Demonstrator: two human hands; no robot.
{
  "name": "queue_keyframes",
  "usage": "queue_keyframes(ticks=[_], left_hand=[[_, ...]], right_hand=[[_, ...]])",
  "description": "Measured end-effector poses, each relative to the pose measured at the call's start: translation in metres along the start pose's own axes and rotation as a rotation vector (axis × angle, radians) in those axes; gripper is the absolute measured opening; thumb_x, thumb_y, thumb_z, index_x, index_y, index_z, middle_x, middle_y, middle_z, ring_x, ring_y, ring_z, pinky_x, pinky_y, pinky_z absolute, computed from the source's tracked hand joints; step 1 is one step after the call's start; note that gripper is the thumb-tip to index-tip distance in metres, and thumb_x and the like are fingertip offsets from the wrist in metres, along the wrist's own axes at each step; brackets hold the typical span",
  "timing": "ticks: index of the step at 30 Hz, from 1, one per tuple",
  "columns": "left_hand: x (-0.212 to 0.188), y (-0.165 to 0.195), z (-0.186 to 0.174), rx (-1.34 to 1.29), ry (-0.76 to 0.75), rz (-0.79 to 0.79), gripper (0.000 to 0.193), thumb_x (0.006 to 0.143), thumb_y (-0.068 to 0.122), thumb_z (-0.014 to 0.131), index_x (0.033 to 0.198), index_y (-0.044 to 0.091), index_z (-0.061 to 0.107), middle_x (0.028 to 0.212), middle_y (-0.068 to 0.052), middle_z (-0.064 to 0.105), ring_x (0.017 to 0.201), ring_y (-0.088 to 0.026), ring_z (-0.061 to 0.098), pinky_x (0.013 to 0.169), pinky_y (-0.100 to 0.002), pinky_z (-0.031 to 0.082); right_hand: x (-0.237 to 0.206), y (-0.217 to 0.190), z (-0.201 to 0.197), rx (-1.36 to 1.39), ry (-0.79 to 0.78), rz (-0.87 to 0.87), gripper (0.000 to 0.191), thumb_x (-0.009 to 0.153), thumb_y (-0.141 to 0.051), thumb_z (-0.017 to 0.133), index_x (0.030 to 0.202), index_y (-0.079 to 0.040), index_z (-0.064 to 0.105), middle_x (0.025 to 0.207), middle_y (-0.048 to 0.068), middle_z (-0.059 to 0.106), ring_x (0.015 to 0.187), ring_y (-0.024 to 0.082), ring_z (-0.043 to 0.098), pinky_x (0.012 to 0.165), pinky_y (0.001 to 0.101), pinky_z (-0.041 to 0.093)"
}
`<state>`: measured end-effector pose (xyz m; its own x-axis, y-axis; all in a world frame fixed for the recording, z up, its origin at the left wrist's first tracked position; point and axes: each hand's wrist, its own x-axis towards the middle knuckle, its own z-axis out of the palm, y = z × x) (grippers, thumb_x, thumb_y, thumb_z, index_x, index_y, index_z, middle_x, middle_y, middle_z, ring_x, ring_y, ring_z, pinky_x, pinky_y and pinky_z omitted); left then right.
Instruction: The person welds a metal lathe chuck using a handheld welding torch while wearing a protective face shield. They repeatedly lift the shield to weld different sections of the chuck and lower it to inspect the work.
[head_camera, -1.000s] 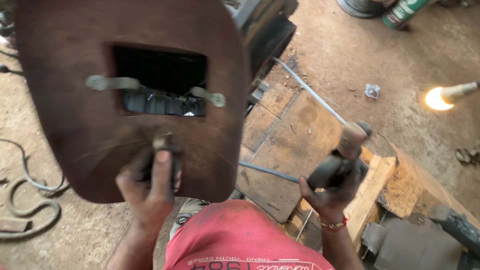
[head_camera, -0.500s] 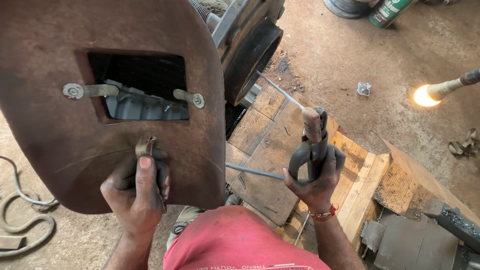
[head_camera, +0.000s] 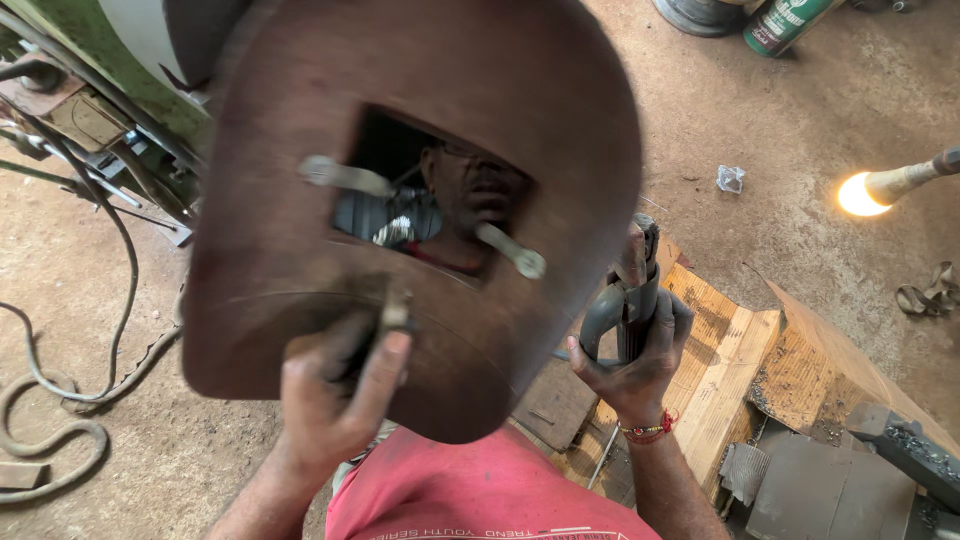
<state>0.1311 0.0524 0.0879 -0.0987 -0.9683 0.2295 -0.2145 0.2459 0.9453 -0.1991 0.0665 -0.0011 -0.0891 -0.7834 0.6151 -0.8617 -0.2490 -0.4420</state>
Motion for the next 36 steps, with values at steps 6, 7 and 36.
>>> queue_keyframes(ticks=[6,7,36], left_hand=[[0.0,0.011,0.012,0.03,-0.151,0.07,0.014,0.094,0.016,0.069,0.091,0.002,0.069,0.064,-0.007,0.062,0.05,-0.017,0.056,0.048,-0.031,0.044],[0.0,0.012,0.013,0.007,-0.158,0.098,0.015,0.095,0.016,0.068,0.095,0.001,0.069,0.067,-0.007,0.063,0.052,-0.016,0.058,0.05,-0.031,0.046],[-0.004,0.007,0.017,-0.025,-0.209,0.072,0.016,0.095,0.016,0.068,0.095,0.0,0.069,0.065,-0.008,0.063,0.052,-0.015,0.058,0.05,-0.031,0.047]], right_hand=[[-0.02,0.026,0.008,-0.121,-0.001,-0.098,0.069,0.075,-0.038,0.085,0.129,-0.006,0.056,0.104,0.0,0.055,0.113,0.023,0.059,0.107,0.0483,0.046],[-0.025,0.032,0.01,-0.068,0.007,-0.078,0.067,0.08,-0.041,0.081,0.131,-0.006,0.054,0.109,0.003,0.056,0.115,0.024,0.059,0.106,0.0467,0.047],[-0.031,0.044,0.011,0.346,0.002,-0.043,0.063,0.077,-0.036,0.089,0.122,-0.002,0.062,0.116,0.01,0.065,0.11,0.025,0.064,0.095,0.0401,0.052]])
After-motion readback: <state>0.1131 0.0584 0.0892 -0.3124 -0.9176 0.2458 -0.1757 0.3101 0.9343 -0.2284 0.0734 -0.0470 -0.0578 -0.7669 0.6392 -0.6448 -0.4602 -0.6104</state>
